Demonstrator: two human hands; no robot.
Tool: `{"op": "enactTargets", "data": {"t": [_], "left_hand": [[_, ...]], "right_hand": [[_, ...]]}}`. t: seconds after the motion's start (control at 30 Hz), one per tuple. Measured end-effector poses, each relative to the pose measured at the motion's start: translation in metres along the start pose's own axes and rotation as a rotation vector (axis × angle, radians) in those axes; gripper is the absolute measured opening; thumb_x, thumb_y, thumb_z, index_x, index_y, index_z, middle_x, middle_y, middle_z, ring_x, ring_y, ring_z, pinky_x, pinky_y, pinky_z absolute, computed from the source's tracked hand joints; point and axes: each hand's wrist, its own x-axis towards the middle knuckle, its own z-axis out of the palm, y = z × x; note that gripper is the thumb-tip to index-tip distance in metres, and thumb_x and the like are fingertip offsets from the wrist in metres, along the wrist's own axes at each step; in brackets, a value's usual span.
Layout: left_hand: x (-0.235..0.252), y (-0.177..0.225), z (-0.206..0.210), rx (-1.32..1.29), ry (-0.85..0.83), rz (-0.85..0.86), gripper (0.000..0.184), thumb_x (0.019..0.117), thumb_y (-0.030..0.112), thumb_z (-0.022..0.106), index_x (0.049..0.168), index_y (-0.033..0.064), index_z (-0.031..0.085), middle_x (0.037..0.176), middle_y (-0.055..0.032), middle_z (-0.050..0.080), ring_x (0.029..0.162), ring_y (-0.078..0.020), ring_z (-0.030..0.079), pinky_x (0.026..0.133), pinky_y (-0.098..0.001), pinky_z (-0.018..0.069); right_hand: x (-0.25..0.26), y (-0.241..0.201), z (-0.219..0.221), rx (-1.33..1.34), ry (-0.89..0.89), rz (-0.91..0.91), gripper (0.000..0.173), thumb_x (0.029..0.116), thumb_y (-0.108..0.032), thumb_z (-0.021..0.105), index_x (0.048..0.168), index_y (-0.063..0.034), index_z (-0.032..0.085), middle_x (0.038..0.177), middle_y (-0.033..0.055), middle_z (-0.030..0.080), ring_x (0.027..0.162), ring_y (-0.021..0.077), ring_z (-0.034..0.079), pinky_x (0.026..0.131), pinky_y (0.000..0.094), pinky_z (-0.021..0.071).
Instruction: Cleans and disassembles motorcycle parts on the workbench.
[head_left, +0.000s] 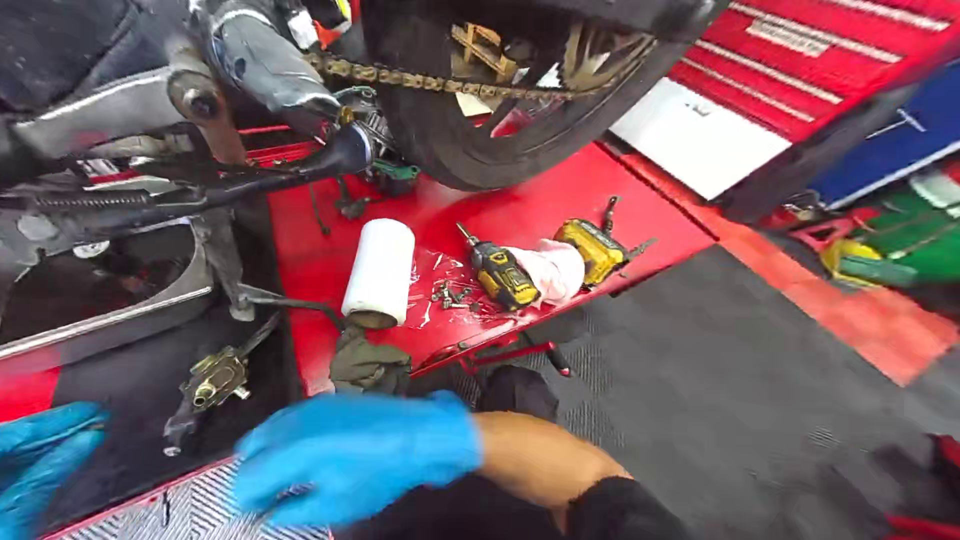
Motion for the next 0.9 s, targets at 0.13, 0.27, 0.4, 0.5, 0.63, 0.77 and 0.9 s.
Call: {"op": "enactTargets", "data": {"t": [0.13, 0.27, 0.4, 0.5, 0.63, 0.77, 0.9], "left_hand": [[0.038, 0.116, 0.129, 0.119, -0.217, 0.218, 0.019, 0.0945, 0.019, 0.07, 0.109, 0.0092, 0.075, 0.107, 0.0013, 0.075, 0.095, -0.0045, 0.07, 0.086, -0.0259, 0.0603], [0.096, 0.185, 0.263, 0.397, -0.503, 0.177, 0.019, 0.0971, 0.014, 0.065, 0.114, 0.011, 0.074, 0.107, -0.0073, 0.075, 0.102, -0.0221, 0.071, 0.095, -0.0487, 0.0553], [0.142, 0.184, 0.361, 0.646, -0.558, 0.029, 0.026, 0.0932, 0.01, 0.064, 0.118, 0.0069, 0.072, 0.119, -0.0168, 0.07, 0.118, -0.0361, 0.064, 0.1, -0.0588, 0.05], [0.145, 0.176, 0.381, 0.65, -0.562, -0.053, 0.027, 0.0921, 0.013, 0.068, 0.117, 0.0044, 0.071, 0.121, -0.018, 0.069, 0.12, -0.0362, 0.063, 0.102, -0.0585, 0.0489], [0.142, 0.168, 0.381, 0.555, -0.585, -0.12, 0.042, 0.086, 0.018, 0.08, 0.123, 0.0039, 0.067, 0.12, -0.0148, 0.071, 0.118, -0.0314, 0.065, 0.104, -0.0553, 0.0483], [0.133, 0.169, 0.362, 0.613, -0.531, -0.085, 0.038, 0.0895, 0.016, 0.075, 0.125, 0.0054, 0.067, 0.119, -0.0141, 0.072, 0.116, -0.0317, 0.066, 0.103, -0.0561, 0.0495], [0.097, 0.166, 0.349, 0.691, -0.625, 0.063, 0.027, 0.0994, 0.016, 0.06, 0.123, 0.0054, 0.07, 0.123, -0.016, 0.069, 0.12, -0.0318, 0.064, 0.106, -0.0536, 0.0479]], "right_hand": [[-0.118, 0.03, -0.125, -0.383, 0.109, 0.426, 0.01, 0.0861, -0.012, 0.077, 0.089, -0.0037, 0.074, 0.094, 0.0098, 0.07, 0.09, 0.0193, 0.067, 0.082, 0.0374, 0.0566], [-0.156, 0.083, -0.189, -0.734, 0.061, 0.736, 0.012, 0.0801, -0.016, 0.084, 0.088, -0.0099, 0.077, 0.126, 0.0146, 0.065, 0.123, 0.0402, 0.054, 0.098, 0.0625, 0.0443], [-0.159, 0.112, -0.191, -0.826, -0.02, 0.813, 0.018, 0.0803, -0.022, 0.083, 0.096, -0.0141, 0.079, 0.146, 0.0122, 0.056, 0.141, 0.0401, 0.042, 0.108, 0.0687, 0.0325], [-0.154, 0.115, -0.183, -0.833, -0.043, 0.813, 0.021, 0.0815, -0.024, 0.083, 0.1, -0.015, 0.079, 0.145, 0.0091, 0.058, 0.143, 0.0381, 0.04, 0.109, 0.0717, 0.0287], [-0.162, 0.118, -0.183, -0.829, -0.032, 0.776, 0.022, 0.0794, -0.029, 0.086, 0.096, -0.0166, 0.079, 0.144, 0.008, 0.059, 0.144, 0.0389, 0.04, 0.11, 0.075, 0.0251], [-0.177, 0.099, -0.192, -0.878, -0.068, 0.758, 0.017, 0.0801, -0.028, 0.085, 0.091, -0.0168, 0.08, 0.149, 0.0087, 0.055, 0.148, 0.0417, 0.032, 0.113, 0.0754, 0.0195], [-0.182, 0.094, -0.181, -0.976, -0.153, 0.751, 0.018, 0.0794, -0.03, 0.084, 0.092, -0.0181, 0.079, 0.153, 0.0078, 0.052, 0.151, 0.0427, 0.027, 0.114, 0.0795, 0.01]]}}
